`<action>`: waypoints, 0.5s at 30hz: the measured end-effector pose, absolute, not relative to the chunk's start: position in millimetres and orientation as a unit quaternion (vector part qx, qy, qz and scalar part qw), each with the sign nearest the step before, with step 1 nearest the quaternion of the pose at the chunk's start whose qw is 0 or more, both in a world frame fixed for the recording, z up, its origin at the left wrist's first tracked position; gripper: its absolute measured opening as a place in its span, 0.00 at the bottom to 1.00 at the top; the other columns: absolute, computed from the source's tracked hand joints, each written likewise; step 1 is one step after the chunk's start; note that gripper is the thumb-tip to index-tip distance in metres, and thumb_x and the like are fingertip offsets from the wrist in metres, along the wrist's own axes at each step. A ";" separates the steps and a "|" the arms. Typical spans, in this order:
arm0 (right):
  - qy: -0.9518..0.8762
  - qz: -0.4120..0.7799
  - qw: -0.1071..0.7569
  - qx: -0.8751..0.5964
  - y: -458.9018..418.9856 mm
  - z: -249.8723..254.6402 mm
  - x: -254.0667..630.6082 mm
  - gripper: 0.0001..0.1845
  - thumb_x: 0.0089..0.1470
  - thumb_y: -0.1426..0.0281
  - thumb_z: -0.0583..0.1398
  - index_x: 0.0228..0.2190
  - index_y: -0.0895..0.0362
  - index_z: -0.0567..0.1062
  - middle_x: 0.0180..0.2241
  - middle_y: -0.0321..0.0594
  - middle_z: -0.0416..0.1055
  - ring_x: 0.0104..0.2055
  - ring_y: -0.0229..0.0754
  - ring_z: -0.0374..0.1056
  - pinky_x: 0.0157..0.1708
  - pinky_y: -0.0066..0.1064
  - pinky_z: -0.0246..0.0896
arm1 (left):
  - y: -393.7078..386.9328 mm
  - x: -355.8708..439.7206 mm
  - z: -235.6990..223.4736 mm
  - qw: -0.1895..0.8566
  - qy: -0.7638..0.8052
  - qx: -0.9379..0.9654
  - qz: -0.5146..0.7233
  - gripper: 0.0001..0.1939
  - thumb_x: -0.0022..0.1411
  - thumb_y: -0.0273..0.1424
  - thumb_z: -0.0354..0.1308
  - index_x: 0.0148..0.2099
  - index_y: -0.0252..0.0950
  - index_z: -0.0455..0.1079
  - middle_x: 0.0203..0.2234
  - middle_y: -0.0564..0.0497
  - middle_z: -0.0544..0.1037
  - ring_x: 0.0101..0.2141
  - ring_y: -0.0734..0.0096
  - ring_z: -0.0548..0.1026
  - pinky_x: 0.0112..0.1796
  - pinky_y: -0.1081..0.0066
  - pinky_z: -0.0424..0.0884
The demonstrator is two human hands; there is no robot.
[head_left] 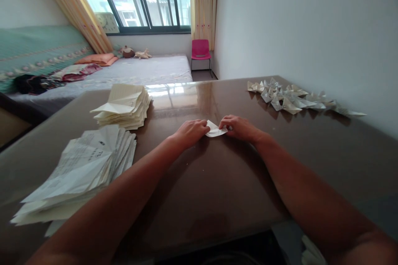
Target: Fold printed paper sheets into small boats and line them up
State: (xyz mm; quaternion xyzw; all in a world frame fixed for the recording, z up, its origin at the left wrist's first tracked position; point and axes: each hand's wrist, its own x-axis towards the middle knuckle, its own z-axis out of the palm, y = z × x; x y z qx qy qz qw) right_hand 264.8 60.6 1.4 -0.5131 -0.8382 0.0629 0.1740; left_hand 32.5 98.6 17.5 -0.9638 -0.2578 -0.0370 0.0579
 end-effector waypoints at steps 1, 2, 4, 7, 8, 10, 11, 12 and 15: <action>-0.842 0.063 0.165 -0.510 59.6 3.4 265.5 0.14 0.46 0.76 0.61 0.36 0.51 0.78 0.39 0.38 0.73 0.40 0.41 0.67 0.36 0.28 0.58 | 98.3 31.8 16.9 0.058 -0.261 -0.963 -0.037 0.09 0.63 0.25 0.50 0.37 0.39 0.72 0.34 0.49 0.73 0.34 0.68 0.71 0.32 0.72 0.63; -0.845 0.059 0.159 -0.506 58.5 5.6 265.8 0.16 0.45 0.75 0.62 0.38 0.50 0.78 0.40 0.39 0.73 0.43 0.43 0.66 0.37 0.28 0.59 | 97.5 30.2 16.5 0.059 -0.265 -0.962 -0.037 0.10 0.64 0.26 0.50 0.37 0.39 0.72 0.34 0.49 0.73 0.35 0.68 0.71 0.32 0.72 0.63; -0.851 0.044 0.155 -0.500 56.3 9.6 264.9 0.21 0.45 0.75 0.62 0.43 0.49 0.76 0.43 0.40 0.72 0.47 0.46 0.65 0.40 0.30 0.59 | 95.1 24.5 14.6 0.056 -0.271 -0.960 -0.045 0.11 0.65 0.28 0.48 0.39 0.39 0.73 0.35 0.49 0.74 0.36 0.68 0.71 0.33 0.72 0.64; -0.864 0.041 0.158 -0.476 54.3 12.2 261.7 0.21 0.44 0.75 0.63 0.43 0.50 0.76 0.43 0.42 0.71 0.47 0.46 0.65 0.43 0.32 0.59 | 91.8 13.3 6.1 0.024 -0.275 -0.957 -0.092 0.15 0.67 0.30 0.44 0.44 0.40 0.73 0.38 0.48 0.74 0.39 0.68 0.71 0.37 0.72 0.66; -0.869 0.049 0.156 -0.467 54.3 11.9 261.0 0.18 0.45 0.74 0.62 0.40 0.51 0.77 0.41 0.41 0.72 0.45 0.45 0.65 0.43 0.32 0.59 | 91.5 9.9 2.4 0.007 -0.273 -0.955 -0.115 0.16 0.68 0.31 0.43 0.45 0.40 0.73 0.39 0.48 0.74 0.40 0.68 0.71 0.39 0.72 0.67; -0.870 0.075 0.155 -0.462 55.3 9.8 260.9 0.10 0.48 0.73 0.61 0.35 0.51 0.79 0.36 0.40 0.73 0.41 0.43 0.67 0.41 0.30 0.59 | 91.7 4.5 -4.3 -0.032 -0.265 -0.952 -0.152 0.17 0.69 0.33 0.43 0.47 0.41 0.73 0.41 0.48 0.75 0.41 0.69 0.71 0.43 0.71 0.67; -0.867 0.093 0.159 -0.464 56.2 8.4 261.6 0.08 0.50 0.71 0.60 0.33 0.52 0.79 0.34 0.39 0.73 0.39 0.42 0.67 0.39 0.29 0.59 | 92.1 2.5 -6.5 -0.052 -0.261 -0.950 -0.162 0.17 0.69 0.34 0.43 0.47 0.41 0.74 0.41 0.48 0.75 0.42 0.69 0.71 0.44 0.71 0.66; -0.861 0.115 0.166 -0.467 57.1 7.0 262.5 0.08 0.52 0.69 0.59 0.33 0.52 0.79 0.33 0.39 0.74 0.36 0.41 0.68 0.38 0.29 0.60 | 92.5 1.0 -7.8 -0.069 -0.261 -0.948 -0.170 0.17 0.68 0.34 0.44 0.47 0.41 0.74 0.40 0.48 0.76 0.42 0.69 0.71 0.45 0.71 0.66; -0.837 0.177 0.189 -0.482 59.2 4.2 264.7 0.11 0.56 0.65 0.57 0.34 0.54 0.79 0.34 0.39 0.75 0.33 0.39 0.68 0.35 0.27 0.59 | 92.6 -1.8 -7.3 -0.088 -0.289 -0.935 -0.184 0.16 0.67 0.38 0.47 0.43 0.42 0.76 0.38 0.50 0.77 0.42 0.68 0.71 0.45 0.70 0.66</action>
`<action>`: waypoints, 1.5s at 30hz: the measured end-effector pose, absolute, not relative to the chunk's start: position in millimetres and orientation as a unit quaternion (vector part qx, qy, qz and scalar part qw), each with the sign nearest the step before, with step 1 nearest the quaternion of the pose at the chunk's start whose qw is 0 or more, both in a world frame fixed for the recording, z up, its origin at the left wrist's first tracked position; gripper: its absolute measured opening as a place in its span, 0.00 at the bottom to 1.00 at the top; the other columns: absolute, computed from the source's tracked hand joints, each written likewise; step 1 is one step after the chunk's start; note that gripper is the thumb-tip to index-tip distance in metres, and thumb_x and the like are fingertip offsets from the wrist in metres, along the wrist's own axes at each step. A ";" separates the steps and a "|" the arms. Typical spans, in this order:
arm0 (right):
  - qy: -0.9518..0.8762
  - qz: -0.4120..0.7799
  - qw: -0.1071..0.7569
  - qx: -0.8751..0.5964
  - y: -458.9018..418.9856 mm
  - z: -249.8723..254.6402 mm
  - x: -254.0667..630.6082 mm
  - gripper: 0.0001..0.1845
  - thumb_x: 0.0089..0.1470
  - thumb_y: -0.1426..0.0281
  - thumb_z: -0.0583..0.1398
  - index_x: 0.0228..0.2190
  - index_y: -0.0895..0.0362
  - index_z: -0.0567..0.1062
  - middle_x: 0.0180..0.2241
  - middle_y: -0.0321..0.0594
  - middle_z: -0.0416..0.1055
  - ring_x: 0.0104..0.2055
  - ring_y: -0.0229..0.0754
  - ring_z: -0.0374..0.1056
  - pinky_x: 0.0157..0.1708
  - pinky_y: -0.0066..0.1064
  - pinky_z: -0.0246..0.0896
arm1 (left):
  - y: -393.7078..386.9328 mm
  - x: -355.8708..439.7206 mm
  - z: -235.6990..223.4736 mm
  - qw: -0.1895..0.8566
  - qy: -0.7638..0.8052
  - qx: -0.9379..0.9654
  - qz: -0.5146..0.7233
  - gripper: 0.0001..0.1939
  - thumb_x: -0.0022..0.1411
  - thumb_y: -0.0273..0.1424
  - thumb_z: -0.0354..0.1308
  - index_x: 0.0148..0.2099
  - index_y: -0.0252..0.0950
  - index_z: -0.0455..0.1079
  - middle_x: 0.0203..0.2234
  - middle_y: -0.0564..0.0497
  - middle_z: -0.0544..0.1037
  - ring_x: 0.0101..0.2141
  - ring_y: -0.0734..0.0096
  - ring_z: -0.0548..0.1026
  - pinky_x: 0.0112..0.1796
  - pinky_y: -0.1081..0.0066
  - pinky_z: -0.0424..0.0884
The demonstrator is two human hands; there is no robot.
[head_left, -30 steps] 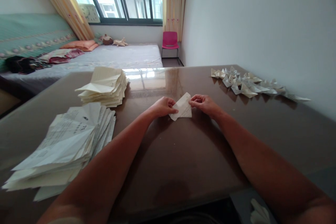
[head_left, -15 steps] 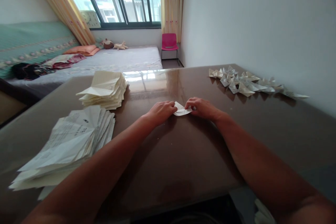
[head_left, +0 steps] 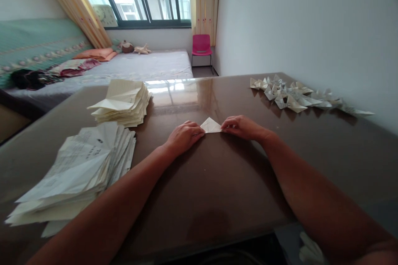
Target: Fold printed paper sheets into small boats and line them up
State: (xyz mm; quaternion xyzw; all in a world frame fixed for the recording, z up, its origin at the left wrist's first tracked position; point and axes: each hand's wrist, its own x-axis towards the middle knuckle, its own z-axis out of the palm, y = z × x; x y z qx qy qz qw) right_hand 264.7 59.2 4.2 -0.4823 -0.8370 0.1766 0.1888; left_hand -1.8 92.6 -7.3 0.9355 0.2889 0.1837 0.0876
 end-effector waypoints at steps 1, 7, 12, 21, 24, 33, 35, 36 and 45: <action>-0.827 0.189 0.192 -0.493 59.5 3.9 264.6 0.12 0.56 0.64 0.56 0.34 0.55 0.79 0.34 0.39 0.75 0.32 0.39 0.67 0.34 0.27 0.59 | 92.3 -2.4 -6.3 0.084 0.308 0.929 0.189 0.16 0.67 0.39 0.47 0.42 0.42 0.76 0.37 0.50 0.78 0.42 0.67 0.70 0.44 0.70 0.66; -0.782 0.194 0.170 -0.568 60.3 3.6 256.9 0.13 0.56 0.64 0.55 0.33 0.55 0.77 0.28 0.37 0.74 0.28 0.37 0.65 0.29 0.26 0.55 | 93.1 0.5 -3.1 0.101 0.428 0.875 0.202 0.15 0.64 0.41 0.51 0.39 0.43 0.77 0.32 0.51 0.79 0.39 0.64 0.70 0.39 0.68 0.65; -0.748 0.169 0.171 -0.618 62.9 0.7 250.9 0.09 0.54 0.65 0.58 0.32 0.55 0.77 0.28 0.38 0.74 0.29 0.38 0.66 0.29 0.27 0.54 | 93.8 10.7 -5.0 0.129 0.488 0.841 0.194 0.11 0.61 0.39 0.54 0.39 0.44 0.77 0.29 0.51 0.78 0.37 0.64 0.71 0.35 0.69 0.65; -0.751 0.139 0.147 -0.628 62.4 -0.7 250.7 0.07 0.53 0.64 0.60 0.33 0.52 0.76 0.30 0.37 0.76 0.29 0.39 0.67 0.27 0.27 0.51 | 112.3 -13.3 4.3 0.128 0.546 0.801 0.209 0.14 0.63 0.35 0.48 0.43 0.40 0.74 0.32 0.50 0.78 0.33 0.67 0.73 0.34 0.71 0.65; -0.754 0.136 0.130 -0.629 61.1 1.7 249.9 0.09 0.54 0.63 0.58 0.35 0.53 0.76 0.31 0.37 0.76 0.30 0.38 0.67 0.27 0.26 0.51 | 112.8 -17.2 4.0 0.148 0.527 0.823 0.149 0.13 0.59 0.33 0.51 0.41 0.41 0.76 0.31 0.51 0.78 0.32 0.67 0.73 0.35 0.71 0.66; -0.750 0.133 0.109 -0.639 60.8 2.9 248.9 0.10 0.55 0.62 0.57 0.36 0.52 0.76 0.33 0.37 0.76 0.32 0.39 0.68 0.29 0.26 0.52 | 104.2 -9.7 -0.1 0.147 0.461 0.865 0.135 0.13 0.54 0.32 0.52 0.38 0.41 0.77 0.32 0.53 0.77 0.32 0.70 0.73 0.36 0.72 0.67; -0.749 0.131 0.106 -0.641 60.9 2.9 248.8 0.11 0.55 0.62 0.57 0.36 0.52 0.76 0.33 0.37 0.76 0.32 0.39 0.68 0.29 0.26 0.51 | 103.5 -10.5 1.2 0.157 0.453 0.868 0.130 0.12 0.54 0.34 0.54 0.38 0.42 0.77 0.33 0.53 0.77 0.32 0.70 0.73 0.35 0.73 0.67; -0.749 0.130 0.104 -0.642 60.8 3.1 248.6 0.11 0.55 0.62 0.57 0.36 0.52 0.76 0.33 0.37 0.76 0.32 0.39 0.68 0.29 0.26 0.51 | 103.0 -10.3 1.9 0.162 0.452 0.868 0.128 0.12 0.55 0.37 0.54 0.38 0.42 0.77 0.34 0.53 0.77 0.32 0.70 0.73 0.34 0.73 0.67; -0.734 0.128 0.102 -0.660 60.0 4.2 245.9 0.10 0.55 0.62 0.57 0.35 0.51 0.76 0.33 0.37 0.76 0.32 0.39 0.68 0.28 0.26 0.51 | 102.2 7.0 5.1 0.124 0.542 0.827 0.079 0.20 0.61 0.46 0.46 0.37 0.43 0.76 0.31 0.50 0.79 0.33 0.64 0.75 0.33 0.70 0.66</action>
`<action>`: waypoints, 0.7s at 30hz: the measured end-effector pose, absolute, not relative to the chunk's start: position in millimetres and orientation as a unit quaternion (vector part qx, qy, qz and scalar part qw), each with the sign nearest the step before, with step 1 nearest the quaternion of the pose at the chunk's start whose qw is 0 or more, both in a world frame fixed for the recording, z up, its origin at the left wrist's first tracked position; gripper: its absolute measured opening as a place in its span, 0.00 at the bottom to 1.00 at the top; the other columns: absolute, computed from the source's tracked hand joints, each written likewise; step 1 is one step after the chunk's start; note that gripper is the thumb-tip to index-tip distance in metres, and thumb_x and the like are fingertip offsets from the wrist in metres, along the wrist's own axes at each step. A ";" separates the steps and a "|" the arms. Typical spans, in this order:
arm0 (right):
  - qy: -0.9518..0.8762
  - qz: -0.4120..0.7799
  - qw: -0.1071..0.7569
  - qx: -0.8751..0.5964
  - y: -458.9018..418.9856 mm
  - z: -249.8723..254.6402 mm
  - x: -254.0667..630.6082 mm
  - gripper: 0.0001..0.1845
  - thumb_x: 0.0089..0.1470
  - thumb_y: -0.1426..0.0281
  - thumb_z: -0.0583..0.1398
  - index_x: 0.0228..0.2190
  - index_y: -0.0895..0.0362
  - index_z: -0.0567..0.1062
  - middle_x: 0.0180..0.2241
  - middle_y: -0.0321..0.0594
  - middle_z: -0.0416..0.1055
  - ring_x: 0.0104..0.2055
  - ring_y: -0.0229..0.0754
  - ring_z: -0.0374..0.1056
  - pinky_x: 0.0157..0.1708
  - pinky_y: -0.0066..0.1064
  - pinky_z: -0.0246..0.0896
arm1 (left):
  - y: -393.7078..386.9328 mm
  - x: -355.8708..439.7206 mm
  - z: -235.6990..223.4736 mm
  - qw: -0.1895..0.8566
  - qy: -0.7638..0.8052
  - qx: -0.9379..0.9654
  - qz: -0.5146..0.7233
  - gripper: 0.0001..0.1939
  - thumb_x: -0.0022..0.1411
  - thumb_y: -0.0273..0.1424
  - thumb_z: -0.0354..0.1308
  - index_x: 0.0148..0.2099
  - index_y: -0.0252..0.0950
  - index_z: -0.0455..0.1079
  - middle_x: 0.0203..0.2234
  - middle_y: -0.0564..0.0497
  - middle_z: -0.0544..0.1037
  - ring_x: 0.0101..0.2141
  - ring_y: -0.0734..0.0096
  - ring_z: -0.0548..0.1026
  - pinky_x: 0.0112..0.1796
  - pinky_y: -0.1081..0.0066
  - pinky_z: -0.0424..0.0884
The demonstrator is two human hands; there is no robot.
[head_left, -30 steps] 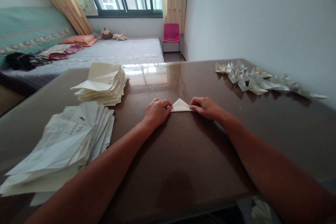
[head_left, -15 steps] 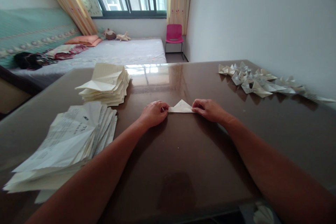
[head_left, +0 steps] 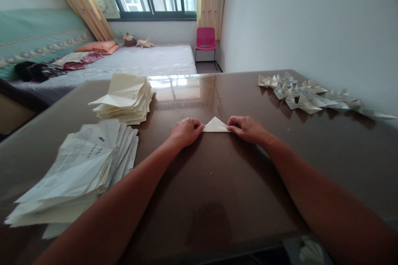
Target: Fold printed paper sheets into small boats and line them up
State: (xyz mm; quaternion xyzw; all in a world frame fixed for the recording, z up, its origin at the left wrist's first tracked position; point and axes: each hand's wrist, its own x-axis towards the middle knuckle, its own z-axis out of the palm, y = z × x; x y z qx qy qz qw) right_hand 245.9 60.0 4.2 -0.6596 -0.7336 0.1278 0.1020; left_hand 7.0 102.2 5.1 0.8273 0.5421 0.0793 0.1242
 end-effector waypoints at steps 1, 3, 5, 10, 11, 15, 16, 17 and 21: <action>-0.733 0.130 0.103 -0.660 60.4 4.0 245.9 0.10 0.55 0.62 0.57 0.35 0.51 0.76 0.33 0.37 0.76 0.32 0.39 0.68 0.28 0.26 0.52 | 102.6 8.5 5.6 0.119 0.549 0.824 0.071 0.20 0.61 0.46 0.46 0.37 0.43 0.76 0.32 0.50 0.79 0.34 0.63 0.75 0.33 0.69 0.67; -0.731 0.135 0.103 -0.660 61.4 3.6 245.9 0.10 0.55 0.62 0.57 0.35 0.52 0.76 0.33 0.37 0.76 0.32 0.39 0.68 0.29 0.27 0.52 | 103.6 10.7 6.6 0.111 0.558 0.820 0.058 0.19 0.60 0.47 0.47 0.36 0.43 0.76 0.33 0.49 0.79 0.36 0.61 0.76 0.35 0.68 0.68; -0.730 0.137 0.106 -0.661 62.3 3.3 245.9 0.10 0.54 0.62 0.58 0.34 0.52 0.76 0.33 0.37 0.76 0.32 0.39 0.68 0.29 0.27 0.53 | 104.5 11.9 7.3 0.105 0.563 0.819 0.047 0.19 0.59 0.47 0.49 0.36 0.43 0.76 0.34 0.49 0.79 0.37 0.60 0.76 0.35 0.68 0.68; -0.724 0.145 0.116 -0.664 63.8 3.7 245.8 0.08 0.53 0.62 0.59 0.33 0.52 0.76 0.33 0.37 0.76 0.33 0.39 0.69 0.31 0.26 0.56 | 103.8 13.6 7.0 0.079 0.562 0.823 0.028 0.18 0.59 0.48 0.49 0.35 0.42 0.74 0.34 0.49 0.78 0.37 0.59 0.76 0.36 0.67 0.69; -0.721 0.146 0.115 -0.667 64.1 4.0 246.0 0.08 0.53 0.62 0.59 0.33 0.52 0.75 0.33 0.37 0.77 0.33 0.39 0.69 0.31 0.26 0.56 | 102.6 13.7 6.7 0.068 0.560 0.826 0.024 0.18 0.60 0.47 0.49 0.34 0.42 0.74 0.34 0.49 0.78 0.36 0.59 0.76 0.36 0.66 0.69; -0.714 0.144 0.107 -0.677 65.7 4.6 246.5 0.09 0.52 0.61 0.60 0.32 0.51 0.75 0.33 0.37 0.77 0.34 0.40 0.70 0.31 0.26 0.57 | 93.3 15.1 5.4 -0.004 0.528 0.847 0.063 0.15 0.65 0.41 0.47 0.41 0.39 0.71 0.38 0.47 0.75 0.40 0.60 0.73 0.37 0.66 0.69; -0.714 0.142 0.104 -0.678 66.1 4.6 246.3 0.09 0.52 0.60 0.60 0.32 0.51 0.75 0.33 0.37 0.77 0.34 0.40 0.70 0.31 0.26 0.57 | 90.2 16.2 5.1 -0.029 0.504 0.859 0.085 0.14 0.66 0.39 0.47 0.44 0.39 0.70 0.40 0.46 0.74 0.43 0.60 0.71 0.38 0.66 0.69; -0.713 0.139 0.101 -0.679 66.5 4.6 245.9 0.09 0.52 0.60 0.60 0.32 0.51 0.75 0.33 0.36 0.77 0.34 0.40 0.70 0.31 0.26 0.56 | 87.0 17.7 4.7 -0.051 0.468 0.876 0.104 0.13 0.66 0.36 0.47 0.47 0.38 0.69 0.42 0.46 0.73 0.46 0.59 0.69 0.40 0.66 0.69; -0.716 0.133 0.099 -0.678 66.3 4.1 243.7 0.08 0.52 0.61 0.60 0.32 0.51 0.75 0.34 0.36 0.77 0.35 0.40 0.70 0.30 0.27 0.55 | 76.7 26.4 1.7 -0.060 0.292 0.949 0.102 0.15 0.68 0.30 0.45 0.53 0.39 0.67 0.45 0.48 0.72 0.49 0.63 0.65 0.47 0.67 0.67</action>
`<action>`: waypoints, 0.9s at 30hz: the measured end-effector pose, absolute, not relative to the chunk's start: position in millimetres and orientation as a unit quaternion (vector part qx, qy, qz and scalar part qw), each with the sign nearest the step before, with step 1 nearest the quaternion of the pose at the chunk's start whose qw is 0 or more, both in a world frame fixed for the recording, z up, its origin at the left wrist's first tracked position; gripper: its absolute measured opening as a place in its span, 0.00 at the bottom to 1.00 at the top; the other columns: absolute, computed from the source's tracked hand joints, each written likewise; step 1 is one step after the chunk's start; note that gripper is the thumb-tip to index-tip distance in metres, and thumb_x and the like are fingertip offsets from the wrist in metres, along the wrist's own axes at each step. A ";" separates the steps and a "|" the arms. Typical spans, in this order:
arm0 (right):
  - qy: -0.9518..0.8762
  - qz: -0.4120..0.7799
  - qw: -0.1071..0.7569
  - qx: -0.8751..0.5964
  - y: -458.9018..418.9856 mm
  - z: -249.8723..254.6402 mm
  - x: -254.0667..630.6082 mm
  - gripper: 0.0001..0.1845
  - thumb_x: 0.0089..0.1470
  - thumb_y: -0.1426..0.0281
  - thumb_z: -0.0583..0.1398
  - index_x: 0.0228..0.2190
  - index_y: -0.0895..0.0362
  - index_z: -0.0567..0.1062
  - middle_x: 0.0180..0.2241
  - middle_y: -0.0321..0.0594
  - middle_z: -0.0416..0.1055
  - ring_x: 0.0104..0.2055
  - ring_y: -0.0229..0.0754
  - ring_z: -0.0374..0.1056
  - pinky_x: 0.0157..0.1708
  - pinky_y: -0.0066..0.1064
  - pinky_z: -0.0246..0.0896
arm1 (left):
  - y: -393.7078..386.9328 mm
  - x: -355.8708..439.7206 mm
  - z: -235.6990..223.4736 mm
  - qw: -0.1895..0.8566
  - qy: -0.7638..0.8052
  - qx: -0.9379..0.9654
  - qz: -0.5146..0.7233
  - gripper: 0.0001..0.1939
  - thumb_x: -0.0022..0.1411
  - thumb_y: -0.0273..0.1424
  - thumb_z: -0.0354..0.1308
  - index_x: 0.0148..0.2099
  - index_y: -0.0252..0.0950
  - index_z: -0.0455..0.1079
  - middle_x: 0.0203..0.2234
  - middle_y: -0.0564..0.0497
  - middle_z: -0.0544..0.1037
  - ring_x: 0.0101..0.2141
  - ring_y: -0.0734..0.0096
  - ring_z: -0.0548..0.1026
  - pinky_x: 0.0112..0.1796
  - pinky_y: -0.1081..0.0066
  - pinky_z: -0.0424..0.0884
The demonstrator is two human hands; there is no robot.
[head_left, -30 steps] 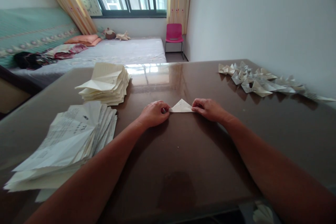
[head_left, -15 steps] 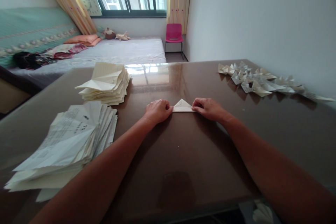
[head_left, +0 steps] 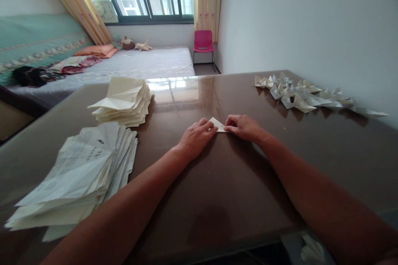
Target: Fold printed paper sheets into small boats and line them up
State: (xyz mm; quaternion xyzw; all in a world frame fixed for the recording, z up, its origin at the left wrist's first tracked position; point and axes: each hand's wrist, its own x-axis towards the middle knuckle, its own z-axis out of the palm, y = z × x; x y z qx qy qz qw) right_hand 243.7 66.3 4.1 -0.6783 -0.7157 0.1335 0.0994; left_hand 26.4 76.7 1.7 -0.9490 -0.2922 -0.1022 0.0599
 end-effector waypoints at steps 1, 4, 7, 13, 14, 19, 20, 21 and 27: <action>-0.716 0.133 0.104 -0.678 65.8 4.1 243.9 0.08 0.51 0.61 0.60 0.32 0.52 0.75 0.34 0.36 0.77 0.35 0.40 0.70 0.30 0.27 0.54 | 75.2 28.2 0.6 0.049 -0.275 -0.956 -0.094 0.15 0.68 0.30 0.45 0.54 0.39 0.67 0.44 0.48 0.72 0.47 0.64 0.66 0.46 0.68 0.67; -0.718 0.151 0.142 -0.664 64.3 4.8 249.9 0.09 0.52 0.62 0.59 0.32 0.53 0.75 0.32 0.37 0.76 0.33 0.39 0.69 0.31 0.27 0.55 | 73.6 30.3 -2.5 0.028 -0.288 -0.953 -0.089 0.17 0.68 0.29 0.45 0.56 0.41 0.67 0.46 0.50 0.72 0.45 0.65 0.66 0.43 0.69 0.69; -0.696 0.204 0.213 -0.655 64.0 6.4 263.1 0.14 0.57 0.64 0.53 0.37 0.56 0.76 0.31 0.38 0.75 0.28 0.36 0.66 0.29 0.26 0.57 | 73.9 28.5 -4.1 0.022 -0.302 -0.949 -0.089 0.20 0.67 0.28 0.44 0.58 0.44 0.65 0.48 0.51 0.71 0.46 0.65 0.66 0.43 0.68 0.69; -0.720 0.242 0.185 -0.623 64.0 7.3 277.2 0.13 0.51 0.69 0.57 0.37 0.57 0.79 0.31 0.38 0.75 0.30 0.36 0.67 0.30 0.25 0.59 | 73.2 25.7 -5.6 0.021 -0.315 -0.944 -0.096 0.20 0.68 0.30 0.44 0.59 0.48 0.64 0.49 0.51 0.71 0.47 0.65 0.66 0.42 0.70 0.69; -0.728 0.256 0.185 -0.609 63.8 7.0 277.0 0.13 0.50 0.69 0.58 0.37 0.57 0.79 0.31 0.37 0.75 0.30 0.37 0.67 0.31 0.25 0.59 | 73.0 25.7 -6.0 0.021 -0.316 -0.944 -0.097 0.20 0.68 0.30 0.45 0.59 0.48 0.64 0.49 0.52 0.71 0.47 0.65 0.66 0.42 0.70 0.69; -0.722 0.317 0.195 -0.584 62.9 6.8 277.8 0.15 0.48 0.67 0.59 0.37 0.58 0.80 0.29 0.37 0.76 0.30 0.37 0.67 0.30 0.25 0.60 | 72.5 26.3 -6.1 0.021 -0.315 -0.944 -0.094 0.20 0.68 0.30 0.44 0.59 0.48 0.64 0.49 0.52 0.71 0.47 0.66 0.65 0.43 0.70 0.69; -0.723 0.320 0.193 -0.581 62.8 7.3 278.6 0.15 0.48 0.67 0.59 0.38 0.58 0.80 0.29 0.37 0.76 0.30 0.37 0.67 0.31 0.25 0.60 | 72.4 26.5 -5.9 0.021 -0.317 -0.944 -0.092 0.20 0.68 0.30 0.45 0.59 0.48 0.64 0.49 0.52 0.71 0.47 0.66 0.65 0.43 0.70 0.68; -0.728 0.322 0.189 -0.575 62.5 8.0 279.3 0.16 0.48 0.67 0.59 0.39 0.58 0.80 0.30 0.37 0.76 0.30 0.37 0.67 0.31 0.25 0.60 | 72.3 26.6 -5.6 0.021 -0.318 -0.944 -0.091 0.20 0.68 0.30 0.45 0.59 0.48 0.64 0.49 0.52 0.71 0.47 0.66 0.65 0.43 0.70 0.68; -0.746 0.306 0.153 -0.571 61.3 11.9 274.8 0.19 0.52 0.59 0.58 0.38 0.58 0.79 0.31 0.37 0.76 0.30 0.38 0.67 0.29 0.25 0.58 | 71.9 27.4 -4.6 0.021 -0.317 -0.944 -0.083 0.19 0.68 0.30 0.44 0.59 0.47 0.63 0.49 0.52 0.71 0.47 0.66 0.66 0.43 0.70 0.68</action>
